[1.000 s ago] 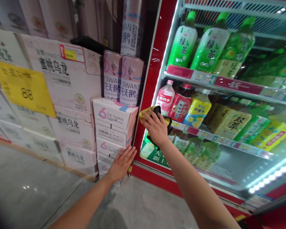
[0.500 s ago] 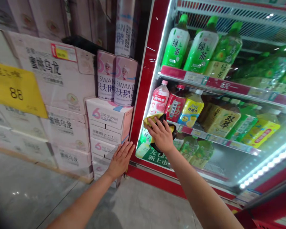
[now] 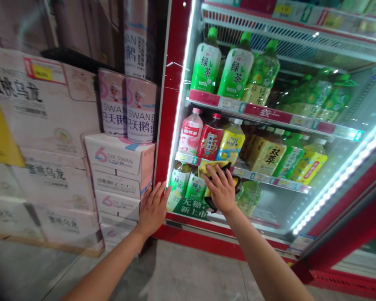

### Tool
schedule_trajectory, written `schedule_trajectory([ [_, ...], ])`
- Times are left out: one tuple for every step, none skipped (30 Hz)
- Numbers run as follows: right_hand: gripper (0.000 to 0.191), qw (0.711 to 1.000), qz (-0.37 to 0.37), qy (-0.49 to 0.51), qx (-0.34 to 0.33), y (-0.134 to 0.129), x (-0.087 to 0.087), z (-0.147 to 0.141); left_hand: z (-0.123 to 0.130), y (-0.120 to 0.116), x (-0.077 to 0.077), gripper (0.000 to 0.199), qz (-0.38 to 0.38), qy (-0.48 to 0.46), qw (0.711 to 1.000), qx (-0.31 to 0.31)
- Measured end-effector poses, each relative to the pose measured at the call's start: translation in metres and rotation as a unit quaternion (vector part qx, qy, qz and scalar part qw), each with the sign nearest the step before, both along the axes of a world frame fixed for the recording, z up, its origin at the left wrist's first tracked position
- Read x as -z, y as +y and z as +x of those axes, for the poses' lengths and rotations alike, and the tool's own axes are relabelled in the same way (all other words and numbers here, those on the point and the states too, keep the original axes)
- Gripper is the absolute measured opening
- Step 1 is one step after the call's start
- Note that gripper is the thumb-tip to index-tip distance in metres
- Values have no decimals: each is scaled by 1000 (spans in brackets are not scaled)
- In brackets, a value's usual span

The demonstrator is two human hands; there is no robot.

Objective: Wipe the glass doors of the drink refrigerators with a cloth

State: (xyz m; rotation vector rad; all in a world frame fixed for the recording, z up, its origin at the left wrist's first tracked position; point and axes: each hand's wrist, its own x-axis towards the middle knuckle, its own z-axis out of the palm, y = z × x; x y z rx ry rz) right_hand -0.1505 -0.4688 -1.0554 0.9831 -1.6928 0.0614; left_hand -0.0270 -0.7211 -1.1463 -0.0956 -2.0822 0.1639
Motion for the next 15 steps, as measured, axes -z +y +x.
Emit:
schedule_trajectory([
  [40,1000,14,1,-14,-1,8,2,-1,4,-1,77,5,-4,1000,-6],
  [38,998,47,8,-36,-4,15,3,-3,8,-1,77,7,-10,1000,-11],
  [36,994,92,17,-60,-9,18,4,-5,12,-2,76,6,-19,1000,-14],
  [34,987,136,27,-81,-14,17,3,-7,17,-1,76,2,-29,999,-15],
  [32,980,168,37,-97,-18,12,1,-9,21,-1,76,-4,-41,999,-15],
  [31,977,181,42,-103,-20,3,-2,-11,25,0,76,-9,-53,998,-13],
  [30,979,174,42,-100,-19,-7,-6,-13,28,1,76,-12,-63,998,-11],
  [31,984,151,38,-87,-14,-15,-9,-15,30,1,76,-12,-71,997,-10],
  [33,990,117,30,-68,-7,-21,-12,-17,31,1,77,-9,-76,997,-8],
  [35,996,74,21,-46,2,-22,-14,-19,32,2,78,-4,-79,997,-6],
  [37,999,29,10,-24,12,-19,-14,-21,33,2,78,1,-80,997,-4],
  [38,1000,-10,1,-8,21,-10,-13,-22,33,2,79,6,-80,997,-2],
  [38,999,-34,-5,-1,29,1,-11,-24,34,3,80,9,-79,997,-1],
  [38,999,-35,-9,-4,35,13,-10,-26,35,4,80,11,-77,997,1],
  [37,1000,-4,-8,-18,38,24,-8,-28,36,5,80,12,-75,997,3],
])
